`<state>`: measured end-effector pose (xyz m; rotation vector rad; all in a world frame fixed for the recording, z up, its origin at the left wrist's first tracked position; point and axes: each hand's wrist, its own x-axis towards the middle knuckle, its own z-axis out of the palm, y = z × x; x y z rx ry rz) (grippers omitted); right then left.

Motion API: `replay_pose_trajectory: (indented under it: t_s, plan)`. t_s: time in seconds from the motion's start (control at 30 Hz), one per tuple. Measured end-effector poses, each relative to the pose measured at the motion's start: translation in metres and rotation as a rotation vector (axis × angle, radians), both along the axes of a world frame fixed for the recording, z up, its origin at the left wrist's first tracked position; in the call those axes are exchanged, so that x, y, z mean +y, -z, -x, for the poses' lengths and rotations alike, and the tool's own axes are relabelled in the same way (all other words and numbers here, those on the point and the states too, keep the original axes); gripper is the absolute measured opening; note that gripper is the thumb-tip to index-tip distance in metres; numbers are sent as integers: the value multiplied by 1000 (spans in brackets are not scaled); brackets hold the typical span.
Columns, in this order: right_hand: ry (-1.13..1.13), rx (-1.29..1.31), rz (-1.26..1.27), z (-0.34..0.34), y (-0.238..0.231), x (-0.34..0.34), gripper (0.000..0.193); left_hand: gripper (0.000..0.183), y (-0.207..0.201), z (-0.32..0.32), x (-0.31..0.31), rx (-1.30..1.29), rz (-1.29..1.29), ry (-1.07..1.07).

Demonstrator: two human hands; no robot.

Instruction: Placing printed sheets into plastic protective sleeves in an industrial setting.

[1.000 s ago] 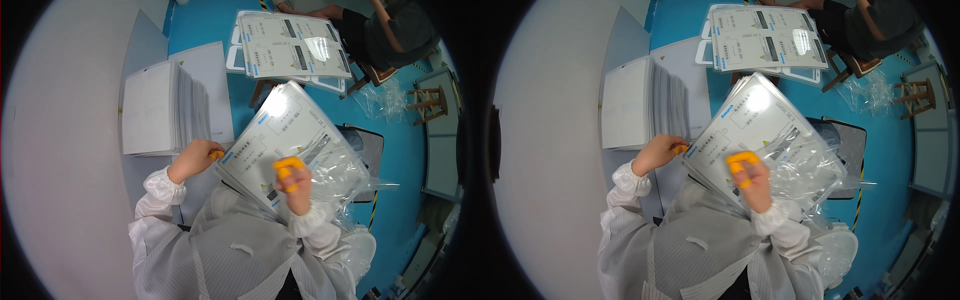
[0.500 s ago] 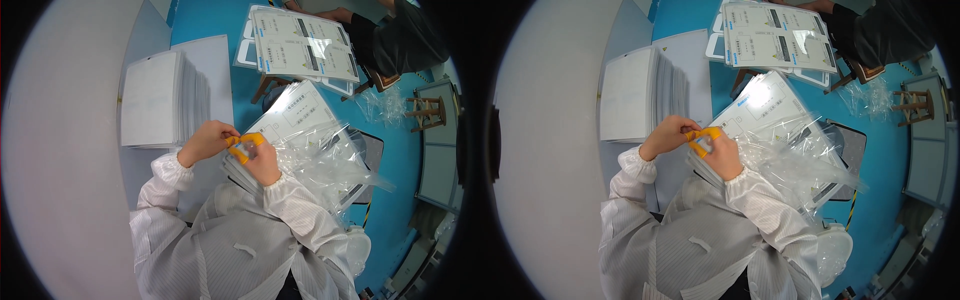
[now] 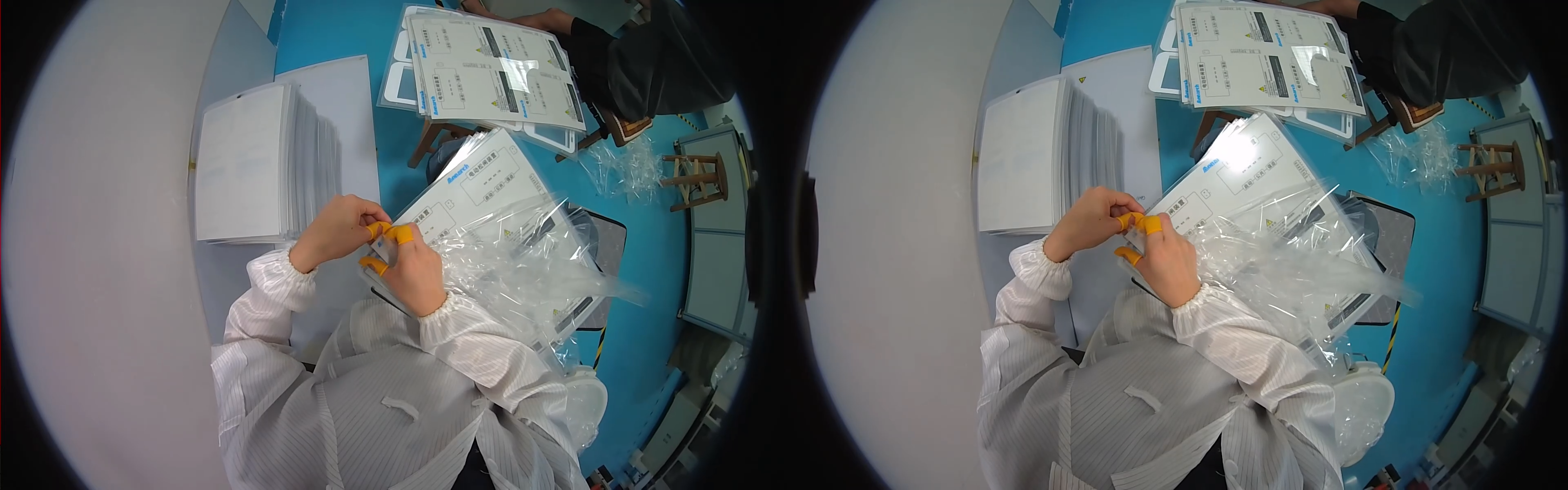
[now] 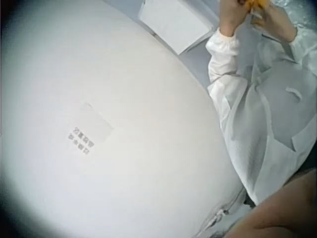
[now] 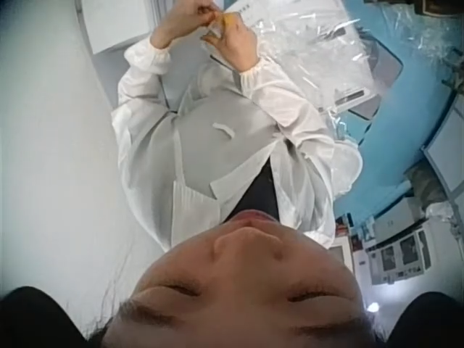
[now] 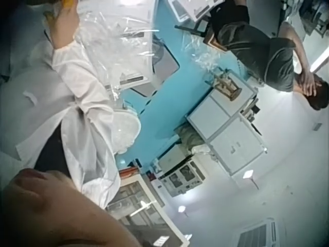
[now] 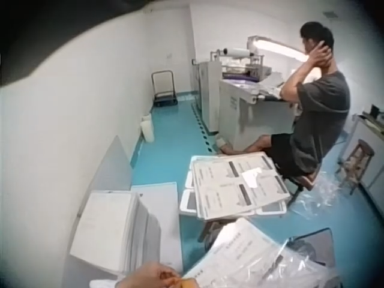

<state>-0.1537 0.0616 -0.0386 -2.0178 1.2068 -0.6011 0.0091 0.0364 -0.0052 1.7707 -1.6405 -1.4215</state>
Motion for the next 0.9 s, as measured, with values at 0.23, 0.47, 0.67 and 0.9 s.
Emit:
replay_pose_trajectory:
  t_s: [0.23, 0.47, 0.67, 0.9]
  plan:
    - [73, -42, -27, 5, 5, -4, 50, 13, -3, 4, -1, 49, 5, -11]
    - [85, -55, 5, 8, 14, -4, 33, 14, -5, 2, -2, 36, -36, 13]
    - [248, -193, -24, 32, 10, -23, 23, 17, -3, 0, -1, 205, -141, -113]
    - [11, -87, 54, 22, 12, -6, 26, 25, -9, -6, 2, 297, -160, -26]
